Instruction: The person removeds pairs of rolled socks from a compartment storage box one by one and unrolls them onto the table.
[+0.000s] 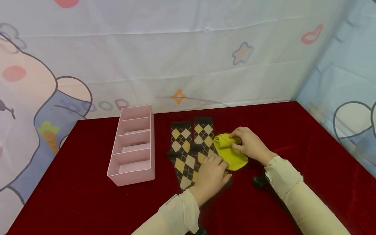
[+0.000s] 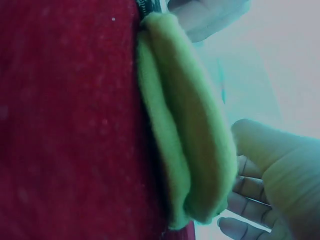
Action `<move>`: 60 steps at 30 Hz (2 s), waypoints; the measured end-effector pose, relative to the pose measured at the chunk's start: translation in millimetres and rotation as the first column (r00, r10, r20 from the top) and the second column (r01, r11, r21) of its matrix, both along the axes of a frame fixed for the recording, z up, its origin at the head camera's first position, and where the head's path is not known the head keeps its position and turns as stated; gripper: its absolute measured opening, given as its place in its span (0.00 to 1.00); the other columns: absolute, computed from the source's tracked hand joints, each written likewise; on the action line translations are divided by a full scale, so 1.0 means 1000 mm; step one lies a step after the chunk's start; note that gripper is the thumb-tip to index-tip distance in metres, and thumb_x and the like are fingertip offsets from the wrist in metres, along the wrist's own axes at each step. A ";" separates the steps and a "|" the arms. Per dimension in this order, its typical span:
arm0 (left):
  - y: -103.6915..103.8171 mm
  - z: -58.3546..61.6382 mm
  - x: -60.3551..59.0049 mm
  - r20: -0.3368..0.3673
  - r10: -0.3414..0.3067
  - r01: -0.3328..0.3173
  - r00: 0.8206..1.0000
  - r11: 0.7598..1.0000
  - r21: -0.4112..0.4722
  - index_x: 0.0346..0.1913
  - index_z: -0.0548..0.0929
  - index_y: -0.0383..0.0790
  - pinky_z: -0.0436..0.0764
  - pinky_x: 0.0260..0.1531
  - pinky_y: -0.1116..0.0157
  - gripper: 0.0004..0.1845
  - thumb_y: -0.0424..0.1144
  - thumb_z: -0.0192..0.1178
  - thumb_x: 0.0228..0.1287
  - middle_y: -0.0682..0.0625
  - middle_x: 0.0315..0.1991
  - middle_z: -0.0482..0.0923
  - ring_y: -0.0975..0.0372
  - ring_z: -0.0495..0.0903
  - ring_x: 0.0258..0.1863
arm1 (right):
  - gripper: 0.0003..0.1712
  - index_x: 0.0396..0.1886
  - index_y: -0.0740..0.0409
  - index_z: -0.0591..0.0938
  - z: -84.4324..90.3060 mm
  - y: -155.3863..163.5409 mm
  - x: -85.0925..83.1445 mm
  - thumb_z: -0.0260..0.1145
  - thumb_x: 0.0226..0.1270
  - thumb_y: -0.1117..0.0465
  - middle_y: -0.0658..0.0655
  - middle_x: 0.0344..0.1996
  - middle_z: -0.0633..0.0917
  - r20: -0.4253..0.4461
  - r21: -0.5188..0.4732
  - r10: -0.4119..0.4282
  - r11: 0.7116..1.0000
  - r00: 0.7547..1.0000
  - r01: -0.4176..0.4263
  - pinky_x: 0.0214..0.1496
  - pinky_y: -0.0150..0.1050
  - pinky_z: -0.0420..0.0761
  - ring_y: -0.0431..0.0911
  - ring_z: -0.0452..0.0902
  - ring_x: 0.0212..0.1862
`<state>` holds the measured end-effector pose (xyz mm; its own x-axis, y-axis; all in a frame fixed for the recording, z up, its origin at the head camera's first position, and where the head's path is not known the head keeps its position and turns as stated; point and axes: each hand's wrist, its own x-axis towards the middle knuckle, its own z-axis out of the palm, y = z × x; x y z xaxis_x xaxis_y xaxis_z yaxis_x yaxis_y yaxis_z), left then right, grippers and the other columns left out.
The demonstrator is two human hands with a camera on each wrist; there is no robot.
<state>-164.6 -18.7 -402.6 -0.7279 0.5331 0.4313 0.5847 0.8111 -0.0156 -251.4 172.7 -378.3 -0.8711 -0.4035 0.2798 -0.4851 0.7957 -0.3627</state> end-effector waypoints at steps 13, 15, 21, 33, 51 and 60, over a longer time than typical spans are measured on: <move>0.000 0.000 0.000 0.009 0.005 -0.005 1.000 1.000 -0.015 0.40 0.84 0.52 0.74 0.51 0.69 0.13 0.55 0.64 0.59 0.58 0.41 0.79 0.64 0.77 0.47 | 0.19 0.47 0.64 0.81 -0.006 -0.003 -0.001 0.73 0.56 0.61 0.61 0.48 0.82 -0.037 0.020 -0.026 0.999 0.999 0.027 0.53 0.48 0.77 0.54 0.72 0.51; 0.000 0.000 0.000 0.006 0.002 -0.002 1.000 1.000 -0.012 0.40 0.84 0.52 0.74 0.50 0.69 0.13 0.54 0.64 0.59 0.58 0.41 0.79 0.64 0.77 0.47 | 0.20 0.47 0.63 0.81 -0.006 -0.003 -0.002 0.73 0.56 0.61 0.61 0.48 0.82 -0.038 0.020 -0.034 0.999 0.999 0.035 0.53 0.48 0.77 0.54 0.72 0.51; 0.000 0.000 0.001 -0.002 -0.004 0.004 1.000 1.000 0.005 0.40 0.85 0.51 0.74 0.50 0.68 0.13 0.54 0.65 0.58 0.58 0.41 0.80 0.64 0.77 0.47 | 0.20 0.47 0.63 0.81 -0.007 -0.004 -0.003 0.72 0.57 0.60 0.62 0.48 0.82 -0.050 0.010 -0.067 0.998 0.996 0.068 0.55 0.50 0.76 0.55 0.72 0.52; 0.000 0.000 0.001 0.020 0.002 -0.002 1.000 1.000 0.008 0.40 0.84 0.51 0.74 0.51 0.68 0.13 0.54 0.65 0.58 0.58 0.40 0.79 0.63 0.76 0.47 | 0.18 0.46 0.63 0.82 0.001 -0.007 -0.006 0.71 0.58 0.59 0.62 0.45 0.82 -0.063 0.014 -0.126 0.992 0.990 0.127 0.51 0.48 0.77 0.55 0.72 0.49; -0.001 -0.001 0.001 0.023 -0.001 0.001 1.000 1.000 0.013 0.39 0.84 0.51 0.74 0.49 0.69 0.13 0.54 0.65 0.58 0.58 0.40 0.79 0.64 0.76 0.46 | 0.10 0.40 0.62 0.83 0.014 -0.015 -0.033 0.67 0.62 0.61 0.61 0.40 0.82 -0.019 0.041 -0.115 0.992 0.993 0.115 0.48 0.46 0.78 0.52 0.73 0.43; 0.000 -0.001 0.001 0.044 0.002 -0.003 0.999 1.000 0.007 0.40 0.85 0.51 0.73 0.50 0.69 0.13 0.54 0.64 0.59 0.58 0.41 0.79 0.64 0.76 0.46 | 0.12 0.44 0.63 0.85 0.013 -0.010 -0.044 0.65 0.65 0.61 0.62 0.43 0.84 0.048 0.064 -0.057 0.996 0.997 0.054 0.45 0.46 0.79 0.51 0.77 0.41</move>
